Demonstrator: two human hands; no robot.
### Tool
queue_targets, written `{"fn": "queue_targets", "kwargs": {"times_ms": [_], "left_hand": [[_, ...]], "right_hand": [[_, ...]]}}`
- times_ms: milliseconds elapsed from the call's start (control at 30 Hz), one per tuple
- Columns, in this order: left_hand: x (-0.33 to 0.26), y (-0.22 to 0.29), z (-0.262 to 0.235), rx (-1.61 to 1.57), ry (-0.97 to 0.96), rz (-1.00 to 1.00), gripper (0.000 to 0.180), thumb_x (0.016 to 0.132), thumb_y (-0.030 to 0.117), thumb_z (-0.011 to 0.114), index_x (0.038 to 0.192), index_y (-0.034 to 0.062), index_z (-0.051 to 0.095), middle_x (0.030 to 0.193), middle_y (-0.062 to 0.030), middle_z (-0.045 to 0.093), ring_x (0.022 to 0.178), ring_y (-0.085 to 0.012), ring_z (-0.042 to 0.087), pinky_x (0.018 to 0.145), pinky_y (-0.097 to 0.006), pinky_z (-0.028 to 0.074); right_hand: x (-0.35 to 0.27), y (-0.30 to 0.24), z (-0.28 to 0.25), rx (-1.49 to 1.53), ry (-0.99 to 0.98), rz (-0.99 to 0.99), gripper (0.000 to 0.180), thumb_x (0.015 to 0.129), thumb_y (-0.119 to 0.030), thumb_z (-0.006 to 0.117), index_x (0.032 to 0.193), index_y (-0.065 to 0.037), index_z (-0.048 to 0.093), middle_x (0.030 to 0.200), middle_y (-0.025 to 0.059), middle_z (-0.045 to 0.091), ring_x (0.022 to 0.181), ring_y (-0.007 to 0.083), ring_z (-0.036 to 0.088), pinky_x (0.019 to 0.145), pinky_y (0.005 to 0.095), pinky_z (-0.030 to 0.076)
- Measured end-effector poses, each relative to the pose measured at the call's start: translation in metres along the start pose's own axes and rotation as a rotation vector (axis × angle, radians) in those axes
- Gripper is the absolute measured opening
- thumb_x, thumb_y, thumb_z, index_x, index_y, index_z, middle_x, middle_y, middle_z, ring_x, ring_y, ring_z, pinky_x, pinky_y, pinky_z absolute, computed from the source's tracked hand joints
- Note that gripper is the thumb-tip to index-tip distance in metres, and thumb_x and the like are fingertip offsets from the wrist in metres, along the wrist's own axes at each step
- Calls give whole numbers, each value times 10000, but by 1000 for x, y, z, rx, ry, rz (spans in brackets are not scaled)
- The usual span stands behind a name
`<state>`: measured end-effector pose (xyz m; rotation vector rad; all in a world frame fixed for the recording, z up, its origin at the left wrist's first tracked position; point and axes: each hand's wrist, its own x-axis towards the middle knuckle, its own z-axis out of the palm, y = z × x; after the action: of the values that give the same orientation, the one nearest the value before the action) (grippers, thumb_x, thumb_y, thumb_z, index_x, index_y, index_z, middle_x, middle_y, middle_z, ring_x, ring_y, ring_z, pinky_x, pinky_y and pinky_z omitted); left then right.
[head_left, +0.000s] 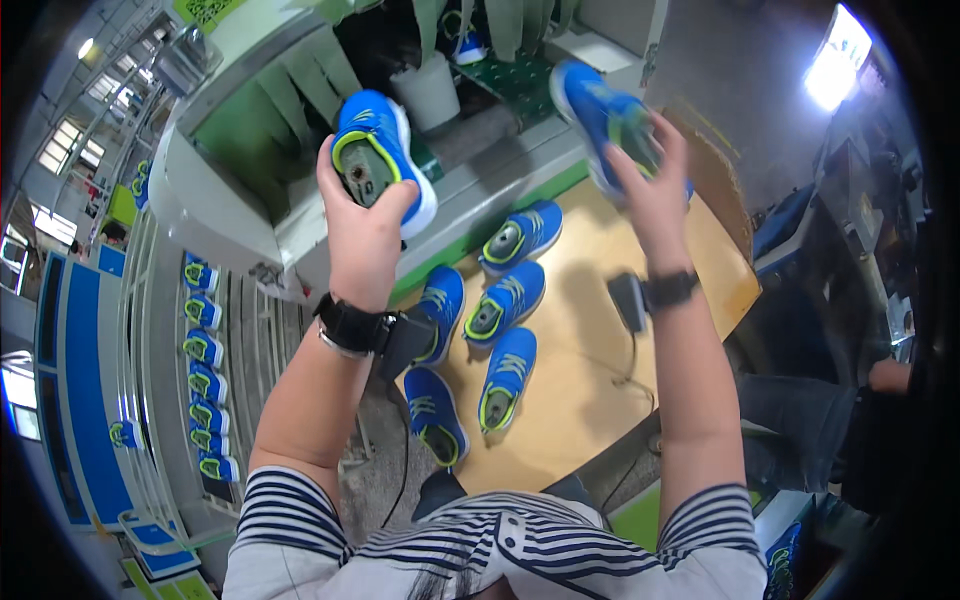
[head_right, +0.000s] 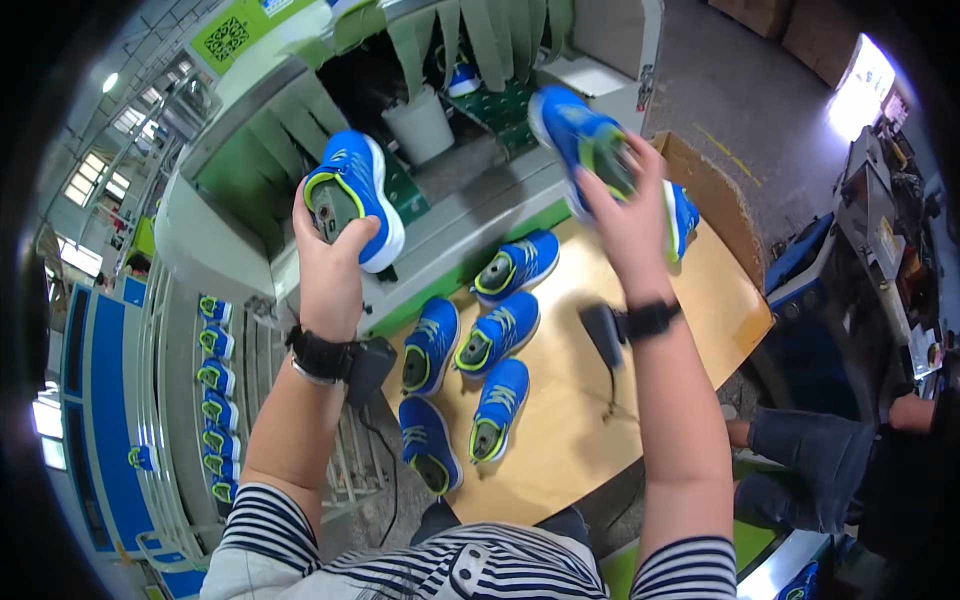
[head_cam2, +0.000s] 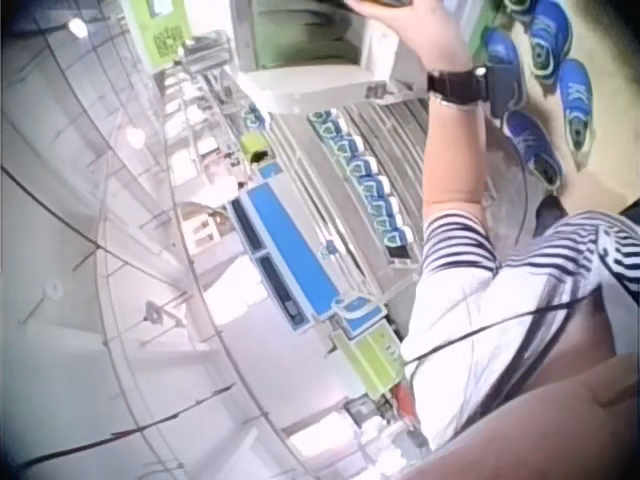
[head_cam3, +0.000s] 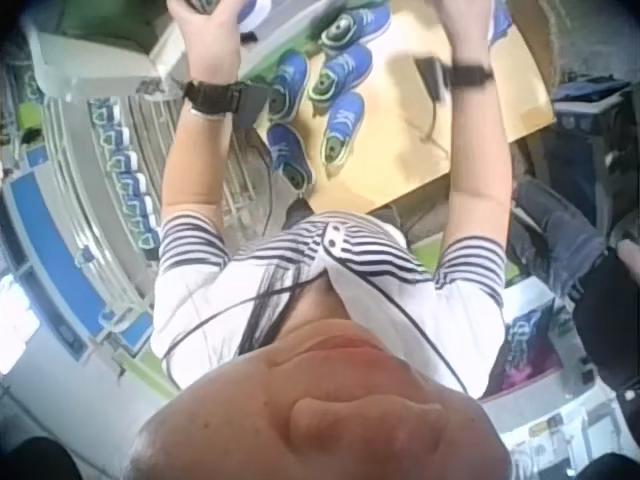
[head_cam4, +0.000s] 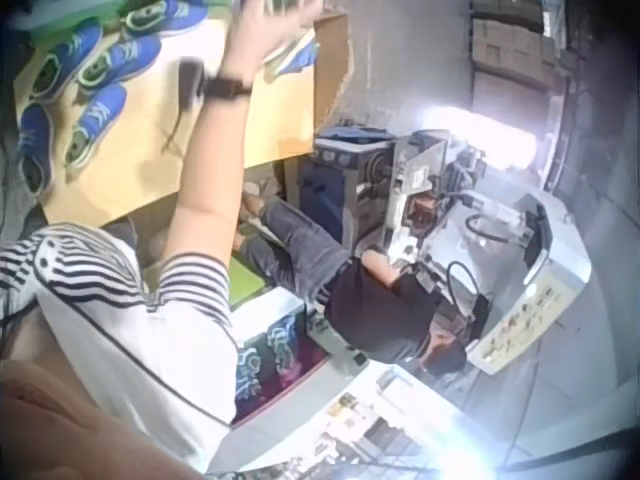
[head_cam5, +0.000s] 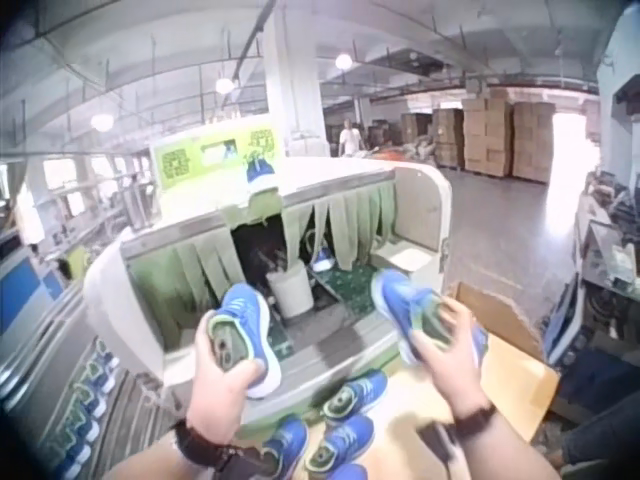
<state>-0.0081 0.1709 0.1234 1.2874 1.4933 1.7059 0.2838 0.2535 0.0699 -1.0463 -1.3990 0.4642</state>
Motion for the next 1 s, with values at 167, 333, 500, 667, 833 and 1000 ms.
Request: {"fn": "queue_targets", "kwargs": {"times_ms": [167, 333, 500, 667, 833, 1000], "left_hand": [[82, -63, 6, 311, 152, 16, 932, 760, 174, 775, 1517, -50, 280, 1442, -310, 418, 1344, -402, 436, 1137, -421, 352], [31, -59, -10, 421, 46, 203, 835, 866, 196, 747, 1553, 10, 310, 1601, -213, 303, 1470, -325, 329, 1187, -420, 286], [-97, -44, -31, 448, -338, -98, 617, 874, 122, 707, 1447, 65, 486, 1598, -173, 314, 1477, -323, 328, 1198, -433, 286], [-150, -63, -36, 546, -585, -283, 522, 883, 148, 708, 1384, 112, 565, 1578, -153, 368, 1444, -317, 391, 1146, -455, 358], [-152, -60, -19, 590, -891, 51, 684, 830, 223, 797, 1451, 145, 521, 1546, -155, 430, 1447, -375, 377, 1177, -507, 305], [-206, -55, 23, 450, -1212, 457, 924, 743, 237, 848, 1548, 200, 396, 1607, -156, 342, 1416, -478, 365, 1169, -531, 308]], "right_hand": [[93, 53, 123, -151, -239, -80, 745, 864, -253, 771, 1513, -155, 418, 1429, 240, 521, 1307, 376, 531, 1099, 398, 421], [65, 111, 94, -226, -92, -143, 862, 786, -349, 826, 1482, -50, 414, 1439, 222, 509, 1334, 403, 479, 1137, 460, 373], [-22, 208, -24, -1052, -185, 335, 777, 761, -250, 852, 1386, -19, 453, 1283, 227, 534, 1223, 431, 500, 1025, 506, 435], [-68, 205, -57, -788, -277, 231, 768, 754, -42, 762, 1440, -55, 419, 1255, 252, 547, 1210, 439, 509, 1039, 488, 438], [-131, 102, -142, -150, -236, 628, 774, 822, -113, 758, 1476, -72, 347, 1046, 160, 691, 951, 229, 666, 872, 349, 527], [-200, -25, -168, 176, -504, 999, 579, 948, -66, 648, 1456, -74, 370, 984, 130, 713, 896, 140, 669, 776, 260, 529]]}}
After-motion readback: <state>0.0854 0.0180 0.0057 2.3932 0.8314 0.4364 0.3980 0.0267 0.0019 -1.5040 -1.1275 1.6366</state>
